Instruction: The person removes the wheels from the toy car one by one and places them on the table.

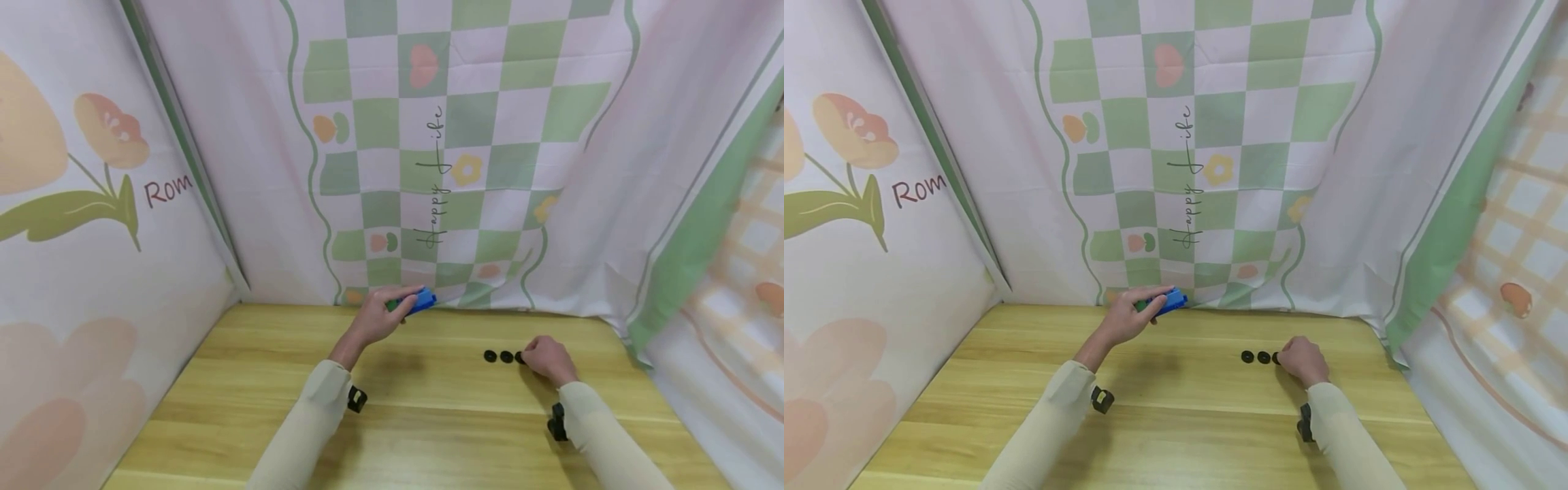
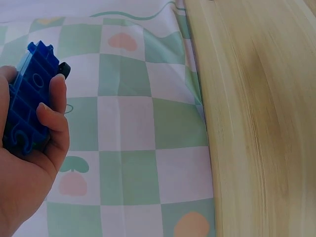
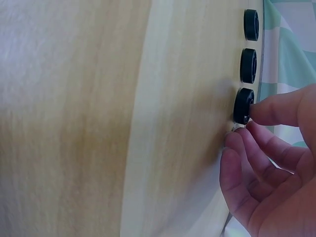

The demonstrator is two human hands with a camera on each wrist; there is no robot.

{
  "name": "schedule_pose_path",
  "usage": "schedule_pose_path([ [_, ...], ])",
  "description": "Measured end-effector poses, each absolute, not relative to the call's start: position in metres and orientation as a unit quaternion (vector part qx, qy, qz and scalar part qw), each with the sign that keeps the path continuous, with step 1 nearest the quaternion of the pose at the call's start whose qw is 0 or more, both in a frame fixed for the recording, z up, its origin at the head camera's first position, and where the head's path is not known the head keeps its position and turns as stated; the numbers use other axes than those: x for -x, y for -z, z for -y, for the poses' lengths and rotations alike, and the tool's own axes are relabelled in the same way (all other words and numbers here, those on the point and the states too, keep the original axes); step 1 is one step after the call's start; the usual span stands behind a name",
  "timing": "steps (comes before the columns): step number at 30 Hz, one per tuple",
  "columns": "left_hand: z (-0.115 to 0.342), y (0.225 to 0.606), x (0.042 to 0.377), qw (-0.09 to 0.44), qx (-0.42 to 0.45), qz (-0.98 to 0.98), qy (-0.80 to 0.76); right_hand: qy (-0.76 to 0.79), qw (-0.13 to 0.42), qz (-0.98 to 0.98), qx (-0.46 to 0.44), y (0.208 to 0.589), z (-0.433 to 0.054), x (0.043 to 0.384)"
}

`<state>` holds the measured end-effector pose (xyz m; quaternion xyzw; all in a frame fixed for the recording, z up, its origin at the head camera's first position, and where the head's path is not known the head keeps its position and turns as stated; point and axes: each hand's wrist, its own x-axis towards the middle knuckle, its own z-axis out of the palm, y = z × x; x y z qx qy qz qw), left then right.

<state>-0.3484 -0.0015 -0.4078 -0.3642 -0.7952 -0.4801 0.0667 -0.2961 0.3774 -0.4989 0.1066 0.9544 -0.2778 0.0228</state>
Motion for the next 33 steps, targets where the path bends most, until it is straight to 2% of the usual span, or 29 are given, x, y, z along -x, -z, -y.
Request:
schedule_pose_path([
  [19,-0.001,0.407,0.349,0.063,0.37,0.787,0.49,0.276,0.015,-0.954,-0.116,0.498,-0.382,0.296],
  [22,-0.002,0.407,0.349,0.064,0.371,0.788,0.488,0.275,-0.017,-0.955,-0.108,0.496,-0.379,0.296],
  [26,-0.002,0.406,0.347,0.06,0.367,0.79,0.488,0.288,-0.086,-0.952,-0.062,0.487,-0.363,0.299],
  [30,-0.003,0.405,0.345,0.044,0.348,0.795,0.495,0.305,-0.141,-0.942,-0.004,0.465,-0.336,0.305],
  [33,-0.004,0.406,0.343,0.032,0.335,0.797,0.502,0.325,-0.161,-0.931,0.043,0.444,-0.31,0.304],
])
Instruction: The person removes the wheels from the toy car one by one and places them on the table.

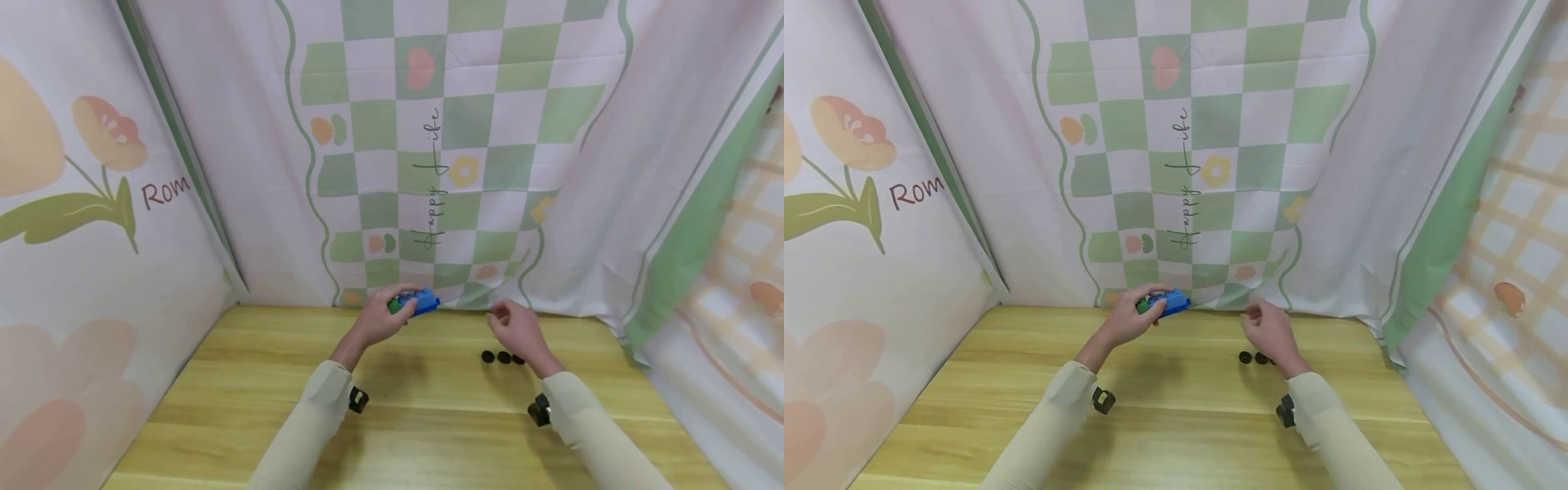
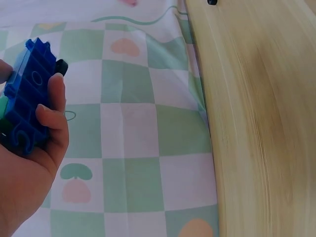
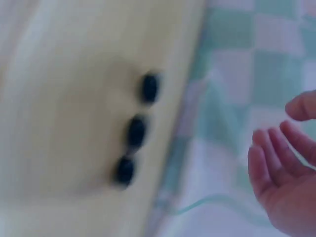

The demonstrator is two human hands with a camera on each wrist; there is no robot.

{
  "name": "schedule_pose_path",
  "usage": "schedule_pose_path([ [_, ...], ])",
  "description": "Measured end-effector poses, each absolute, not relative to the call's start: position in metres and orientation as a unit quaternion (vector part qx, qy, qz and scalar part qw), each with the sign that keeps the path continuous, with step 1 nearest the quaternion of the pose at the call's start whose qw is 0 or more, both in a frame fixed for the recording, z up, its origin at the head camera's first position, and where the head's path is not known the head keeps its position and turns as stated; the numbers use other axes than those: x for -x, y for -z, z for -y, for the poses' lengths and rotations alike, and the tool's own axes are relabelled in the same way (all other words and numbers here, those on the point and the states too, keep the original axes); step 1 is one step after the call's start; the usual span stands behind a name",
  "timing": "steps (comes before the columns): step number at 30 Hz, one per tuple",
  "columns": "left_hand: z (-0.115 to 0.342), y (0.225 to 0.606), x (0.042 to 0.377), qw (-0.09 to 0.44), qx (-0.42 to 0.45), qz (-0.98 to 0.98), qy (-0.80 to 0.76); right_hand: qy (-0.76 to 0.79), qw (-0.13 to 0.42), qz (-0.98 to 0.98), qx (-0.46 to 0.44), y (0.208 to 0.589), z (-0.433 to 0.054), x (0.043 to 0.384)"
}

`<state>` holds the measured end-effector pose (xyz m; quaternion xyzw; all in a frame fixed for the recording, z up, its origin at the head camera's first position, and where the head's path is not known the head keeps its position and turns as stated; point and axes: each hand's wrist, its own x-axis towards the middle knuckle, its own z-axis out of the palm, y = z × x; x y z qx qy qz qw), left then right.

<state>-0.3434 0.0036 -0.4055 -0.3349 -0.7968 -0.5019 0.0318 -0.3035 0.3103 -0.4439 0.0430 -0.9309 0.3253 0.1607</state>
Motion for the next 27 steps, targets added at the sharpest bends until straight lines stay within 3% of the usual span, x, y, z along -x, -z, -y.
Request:
schedule_pose_path([
  [7,-0.004,0.405,0.342,0.015,0.334,0.777,0.533,-0.397,0.152,0.886,-0.184,0.405,-0.254,0.293],
  [14,-0.003,0.405,0.342,0.013,0.349,0.765,0.54,-0.434,0.123,0.851,-0.269,0.402,-0.233,0.294],
  [20,-0.003,0.407,0.343,0.004,0.344,0.759,0.553,-0.429,0.12,0.858,-0.255,0.404,-0.229,0.296],
  [27,-0.001,0.405,0.344,0.001,0.355,0.729,0.585,-0.512,0.047,0.841,-0.166,0.398,-0.229,0.297],
])
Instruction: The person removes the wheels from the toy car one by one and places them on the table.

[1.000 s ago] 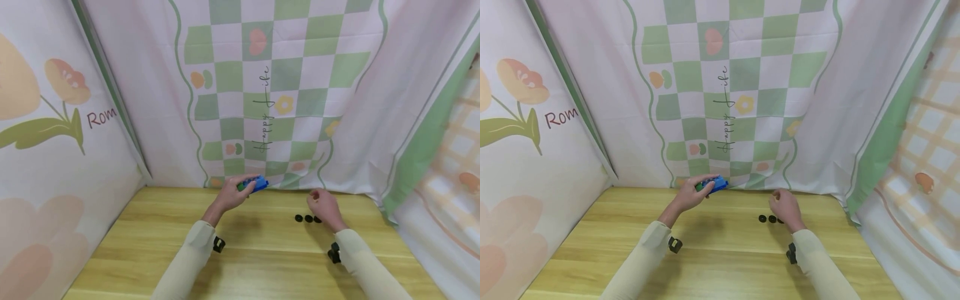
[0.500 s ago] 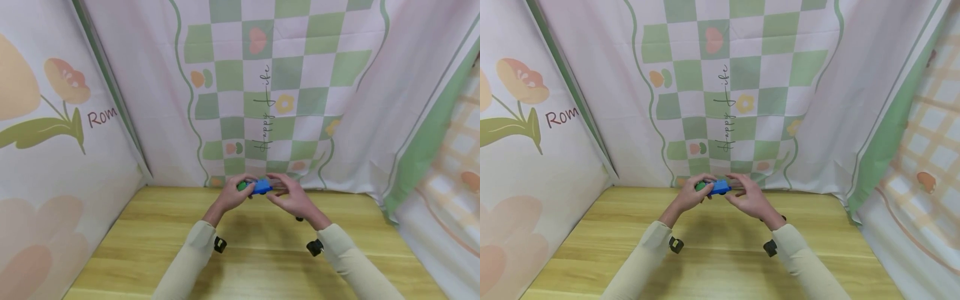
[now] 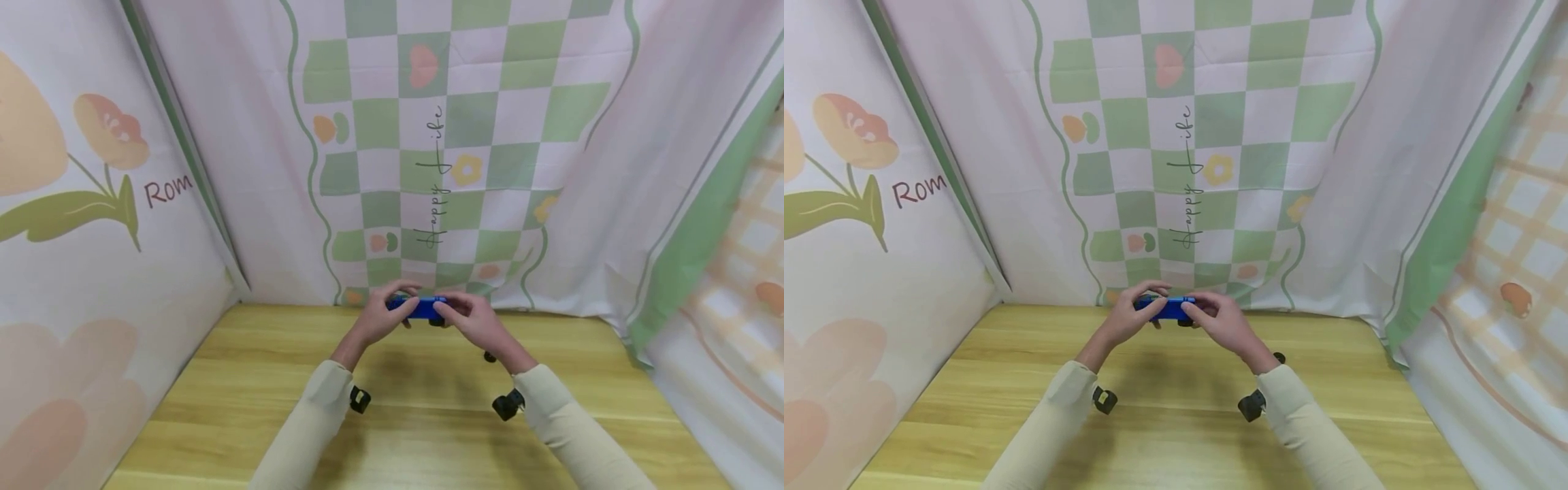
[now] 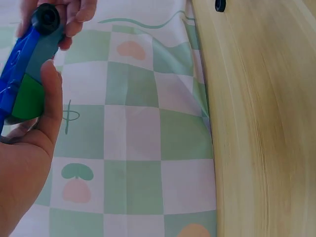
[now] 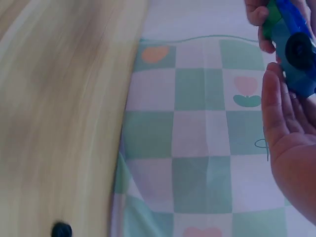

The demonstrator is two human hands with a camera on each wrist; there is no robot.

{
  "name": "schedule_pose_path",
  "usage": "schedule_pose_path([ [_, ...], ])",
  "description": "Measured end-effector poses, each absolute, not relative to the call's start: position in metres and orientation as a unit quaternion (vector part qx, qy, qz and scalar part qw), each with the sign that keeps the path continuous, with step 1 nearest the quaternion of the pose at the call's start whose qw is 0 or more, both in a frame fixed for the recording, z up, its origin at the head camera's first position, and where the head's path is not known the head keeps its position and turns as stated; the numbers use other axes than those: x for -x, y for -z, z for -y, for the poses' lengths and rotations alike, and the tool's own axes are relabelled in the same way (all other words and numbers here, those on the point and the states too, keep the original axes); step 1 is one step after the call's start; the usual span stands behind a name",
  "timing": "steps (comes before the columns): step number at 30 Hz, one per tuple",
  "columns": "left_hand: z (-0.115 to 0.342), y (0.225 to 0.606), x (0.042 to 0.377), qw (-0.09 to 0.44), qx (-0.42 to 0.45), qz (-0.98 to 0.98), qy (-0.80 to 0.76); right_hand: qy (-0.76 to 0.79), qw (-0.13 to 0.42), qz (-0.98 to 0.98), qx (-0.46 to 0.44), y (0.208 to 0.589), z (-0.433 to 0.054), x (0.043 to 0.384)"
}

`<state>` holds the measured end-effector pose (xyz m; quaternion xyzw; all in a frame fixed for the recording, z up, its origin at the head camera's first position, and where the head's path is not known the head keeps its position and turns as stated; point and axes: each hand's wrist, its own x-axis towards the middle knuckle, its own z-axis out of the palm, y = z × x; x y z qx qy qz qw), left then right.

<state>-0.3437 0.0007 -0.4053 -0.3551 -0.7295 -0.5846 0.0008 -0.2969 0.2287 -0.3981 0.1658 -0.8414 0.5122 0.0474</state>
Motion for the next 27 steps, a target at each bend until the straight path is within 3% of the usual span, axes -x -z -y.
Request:
schedule_pose_path([
  [12,0.0,0.408,0.343,0.015,0.381,0.738,0.557,-0.584,-0.011,0.803,-0.122,0.397,-0.233,0.299],
  [21,0.0,0.407,0.342,-0.003,0.334,0.737,0.587,-0.591,0.0,0.771,-0.238,0.399,-0.241,0.293],
  [27,-0.001,0.405,0.341,-0.008,0.311,0.73,0.609,-0.577,0.037,0.79,-0.202,0.402,-0.236,0.294],
])
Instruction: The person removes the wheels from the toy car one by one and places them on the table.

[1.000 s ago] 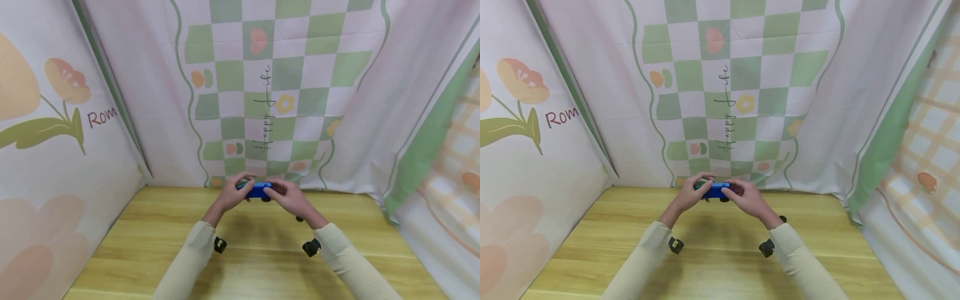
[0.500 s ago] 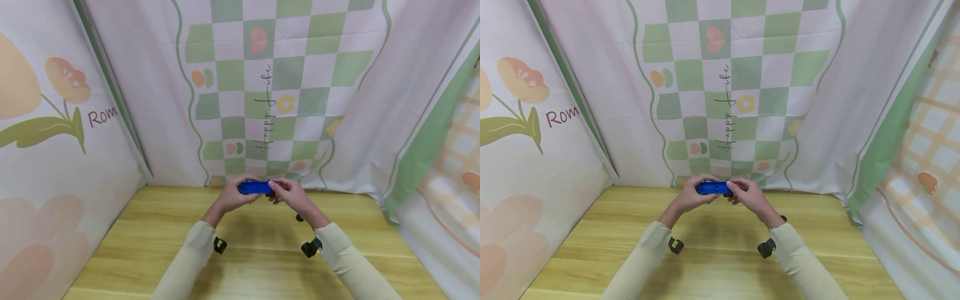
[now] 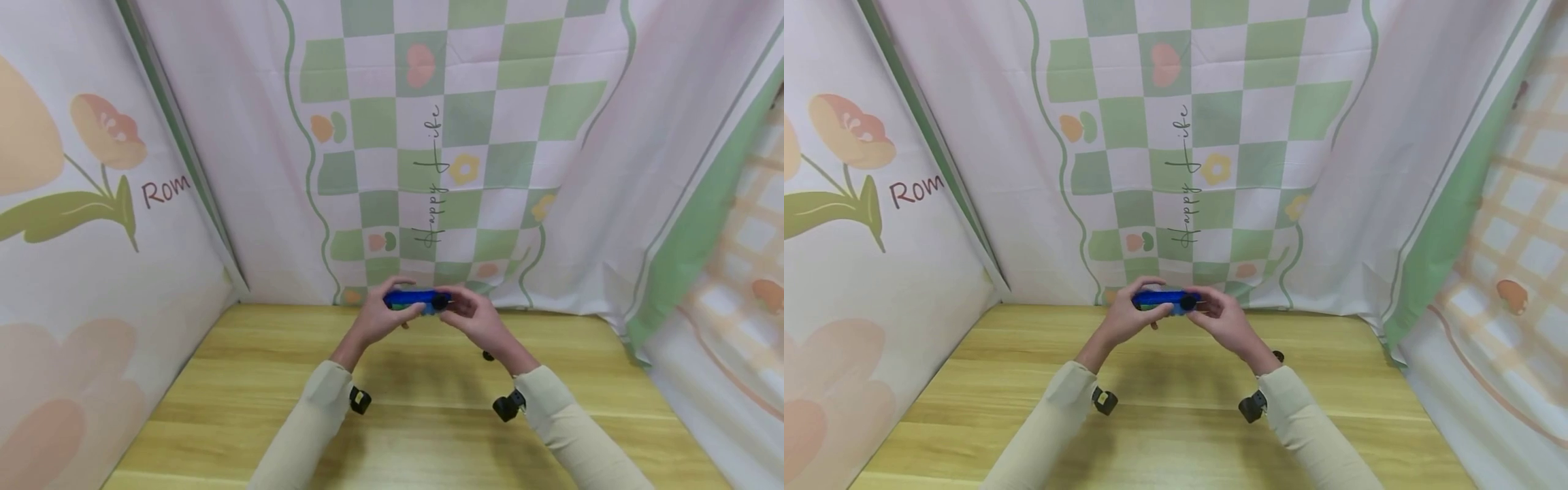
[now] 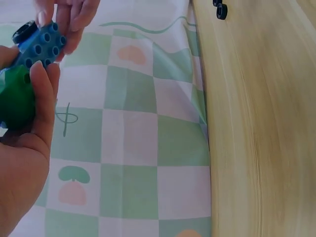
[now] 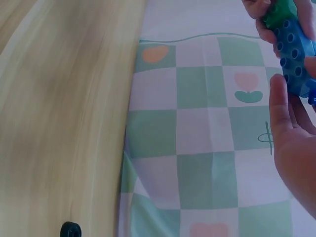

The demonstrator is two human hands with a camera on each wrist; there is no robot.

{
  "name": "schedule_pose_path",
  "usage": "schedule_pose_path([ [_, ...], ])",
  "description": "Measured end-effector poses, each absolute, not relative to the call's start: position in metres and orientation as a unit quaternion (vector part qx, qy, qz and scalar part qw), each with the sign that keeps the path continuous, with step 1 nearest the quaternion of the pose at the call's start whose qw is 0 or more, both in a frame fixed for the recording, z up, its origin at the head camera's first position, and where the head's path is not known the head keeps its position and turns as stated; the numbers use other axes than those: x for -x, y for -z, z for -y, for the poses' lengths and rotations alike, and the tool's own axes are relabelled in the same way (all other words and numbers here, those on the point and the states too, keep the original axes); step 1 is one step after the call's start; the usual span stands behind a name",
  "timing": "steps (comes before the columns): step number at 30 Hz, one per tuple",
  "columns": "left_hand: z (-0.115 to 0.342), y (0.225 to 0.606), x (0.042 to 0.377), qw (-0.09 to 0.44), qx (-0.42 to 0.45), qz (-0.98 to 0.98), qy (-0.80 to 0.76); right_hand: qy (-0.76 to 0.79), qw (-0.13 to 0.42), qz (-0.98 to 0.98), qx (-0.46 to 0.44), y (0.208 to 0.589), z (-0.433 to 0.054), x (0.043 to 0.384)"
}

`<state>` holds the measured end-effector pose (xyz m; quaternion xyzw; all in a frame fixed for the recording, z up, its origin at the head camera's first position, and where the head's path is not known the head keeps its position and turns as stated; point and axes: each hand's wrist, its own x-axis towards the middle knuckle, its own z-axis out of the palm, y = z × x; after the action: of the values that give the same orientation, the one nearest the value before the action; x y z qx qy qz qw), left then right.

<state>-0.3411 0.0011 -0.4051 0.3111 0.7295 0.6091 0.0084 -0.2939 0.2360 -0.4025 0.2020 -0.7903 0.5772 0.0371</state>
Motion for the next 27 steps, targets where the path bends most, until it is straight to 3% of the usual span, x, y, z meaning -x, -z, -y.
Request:
schedule_pose_path([
  [19,-0.004,0.402,0.344,-0.014,-0.3,-0.691,-0.657,-0.6,0.066,0.774,-0.192,0.401,-0.229,0.294],
  [27,-0.01,0.401,0.342,0.011,-0.308,-0.612,-0.728,-0.595,0.07,0.778,-0.19,0.4,-0.225,0.293],
])
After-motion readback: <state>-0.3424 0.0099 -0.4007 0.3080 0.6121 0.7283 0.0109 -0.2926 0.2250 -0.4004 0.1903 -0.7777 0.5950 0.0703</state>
